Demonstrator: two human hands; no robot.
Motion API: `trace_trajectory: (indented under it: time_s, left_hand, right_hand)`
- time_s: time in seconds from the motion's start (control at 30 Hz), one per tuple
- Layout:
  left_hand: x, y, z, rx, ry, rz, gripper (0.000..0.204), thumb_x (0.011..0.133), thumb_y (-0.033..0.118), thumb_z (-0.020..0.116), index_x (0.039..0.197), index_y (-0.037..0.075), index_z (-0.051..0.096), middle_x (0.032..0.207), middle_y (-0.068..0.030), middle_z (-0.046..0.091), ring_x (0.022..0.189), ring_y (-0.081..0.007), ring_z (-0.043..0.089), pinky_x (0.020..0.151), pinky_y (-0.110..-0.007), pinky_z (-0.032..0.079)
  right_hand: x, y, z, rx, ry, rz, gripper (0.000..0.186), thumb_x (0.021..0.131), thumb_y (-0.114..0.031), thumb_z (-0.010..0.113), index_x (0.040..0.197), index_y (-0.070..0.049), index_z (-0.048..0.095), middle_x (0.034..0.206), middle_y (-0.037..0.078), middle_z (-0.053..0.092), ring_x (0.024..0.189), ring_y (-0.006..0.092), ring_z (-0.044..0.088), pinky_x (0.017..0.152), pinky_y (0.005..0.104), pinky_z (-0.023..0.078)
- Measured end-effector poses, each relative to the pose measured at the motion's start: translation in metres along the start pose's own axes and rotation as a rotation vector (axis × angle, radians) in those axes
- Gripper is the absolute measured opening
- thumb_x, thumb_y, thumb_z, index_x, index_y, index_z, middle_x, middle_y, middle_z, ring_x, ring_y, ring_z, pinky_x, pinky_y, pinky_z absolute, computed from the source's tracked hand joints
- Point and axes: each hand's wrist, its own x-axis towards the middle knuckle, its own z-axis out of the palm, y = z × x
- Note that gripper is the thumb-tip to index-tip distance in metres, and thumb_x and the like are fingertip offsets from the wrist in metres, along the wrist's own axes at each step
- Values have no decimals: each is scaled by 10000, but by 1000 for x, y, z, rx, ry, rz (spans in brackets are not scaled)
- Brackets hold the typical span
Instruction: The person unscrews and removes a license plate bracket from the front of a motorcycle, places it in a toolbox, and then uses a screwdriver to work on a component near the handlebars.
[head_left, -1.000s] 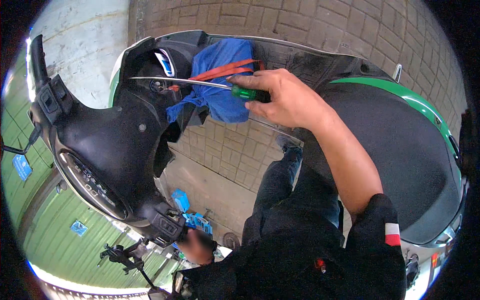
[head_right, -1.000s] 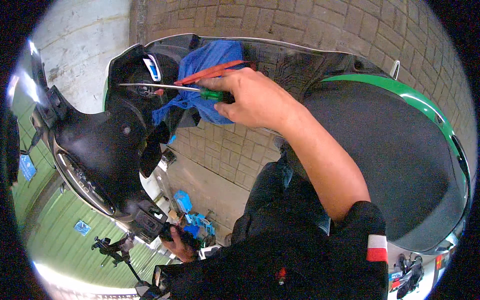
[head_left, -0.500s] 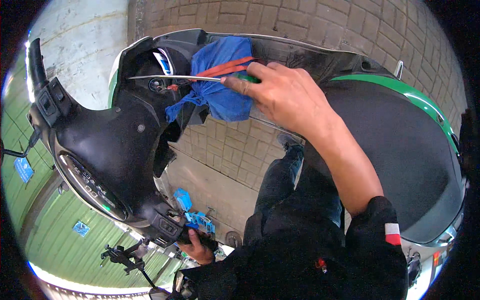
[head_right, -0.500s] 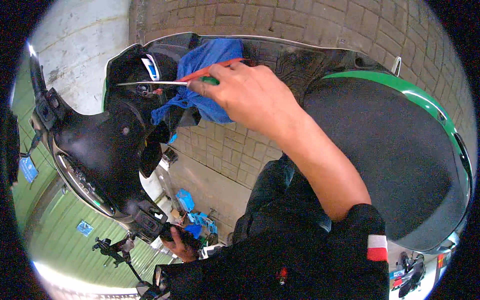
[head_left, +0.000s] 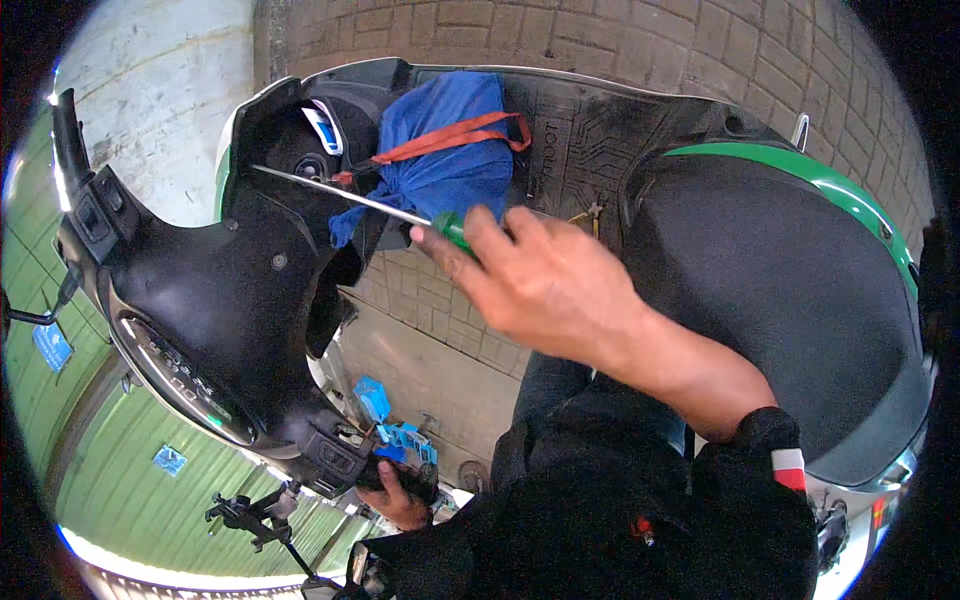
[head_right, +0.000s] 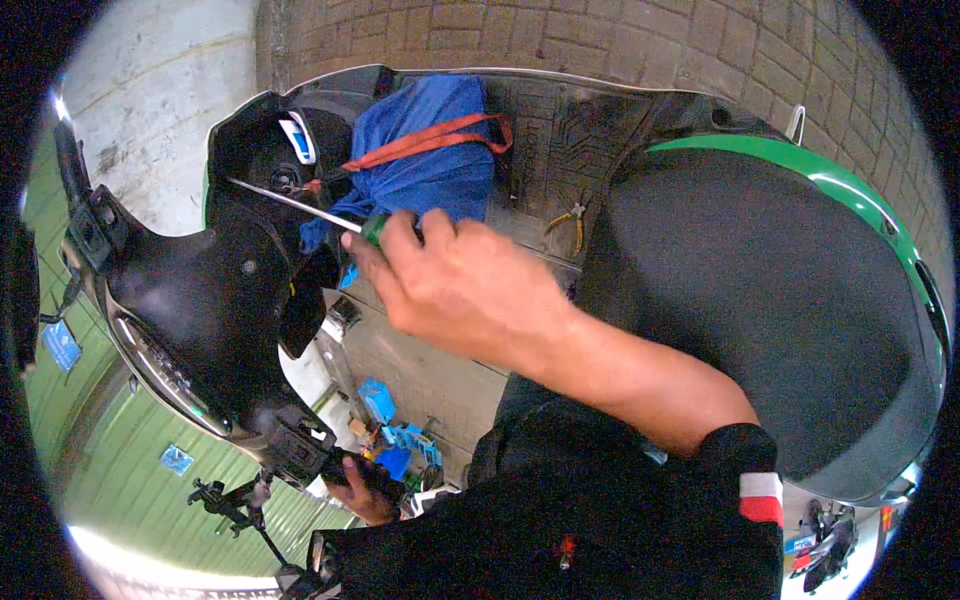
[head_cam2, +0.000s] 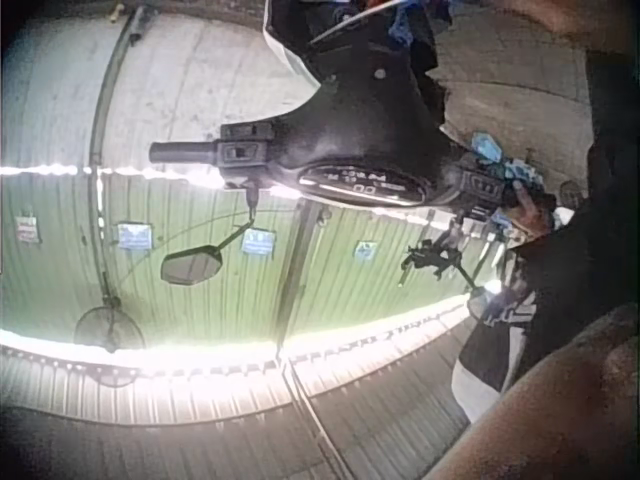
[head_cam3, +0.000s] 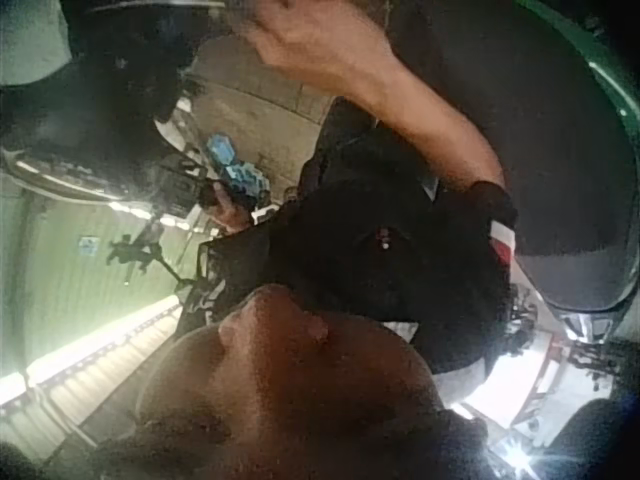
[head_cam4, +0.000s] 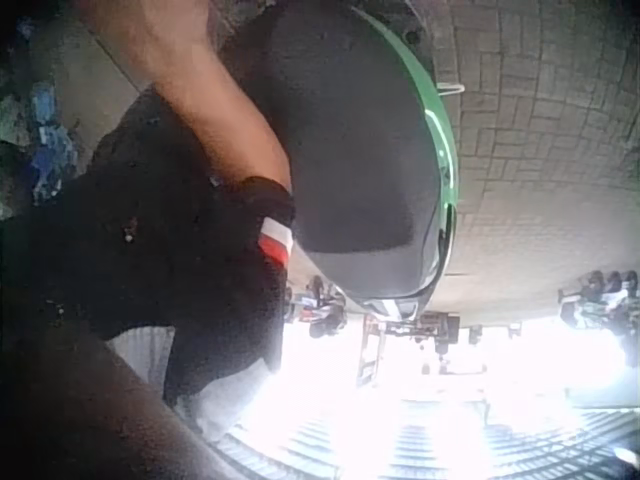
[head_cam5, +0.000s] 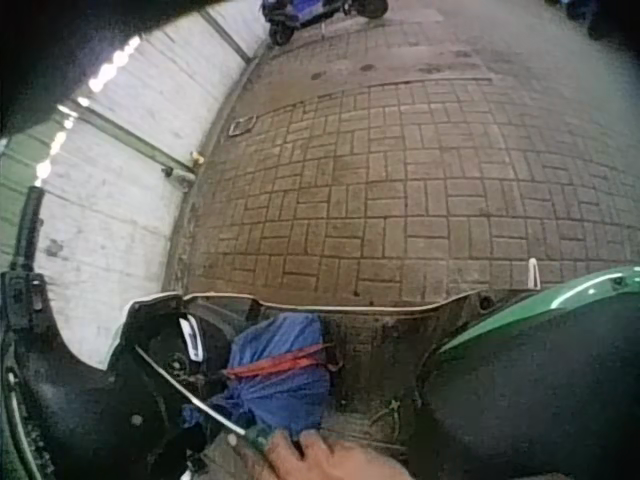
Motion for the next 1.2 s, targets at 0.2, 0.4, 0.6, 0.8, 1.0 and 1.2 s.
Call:
trace_trajectory:
  time_s: [0.2,0.4,0.6,0.8,1.0,1.2]
  left_hand:
    - [-3,12,-3,-31,-86,-114,575,872,265,645,1282,-52,396,1196,-149,540,1022,-249,542,909,-365,434]
    - [-1,6,-7,7,-84,-83,528,874,262,642,1243,-53,435,1158,-148,555,998,-238,547,884,-362,439]
    - [-3,18,3,-23,-77,-64,480,870,252,648,1187,-42,439,1083,-128,539,917,-223,528,817,-342,427]
    - [-3,23,17,-19,-69,73,204,901,216,596,893,43,489,675,-7,484,561,-117,442,500,-263,355]
    - [-8,37,20,-73,-129,19,254,898,211,621,1005,32,477,704,6,492,564,-95,447,487,-237,351]
    - [-4,40,19,-92,-149,11,271,889,203,619,1035,11,495,750,-50,561,600,-127,536,500,-242,432]
  right_hand:
    - [-12,-29,15,-19,0,15,515,769,-166,547,1272,-55,560,919,102,562,649,160,532,450,243,485]
    - [-11,-32,13,56,1,17,450,785,-159,545,1193,24,591,908,184,598,652,201,570,491,255,505]
    - [-10,-25,11,32,47,-7,420,792,-164,547,1166,16,611,936,194,602,693,218,580,496,259,502]
    - [-1,-19,-9,-95,123,-23,429,754,-184,571,1169,-105,643,977,116,596,685,171,543,560,264,511]
    - [37,2,-57,-46,97,-103,219,713,-155,607,865,-14,677,746,81,609,656,199,597,518,296,480]
    - [36,-29,-56,-188,194,-170,199,684,-154,601,730,33,649,692,121,593,674,205,598,482,279,433]
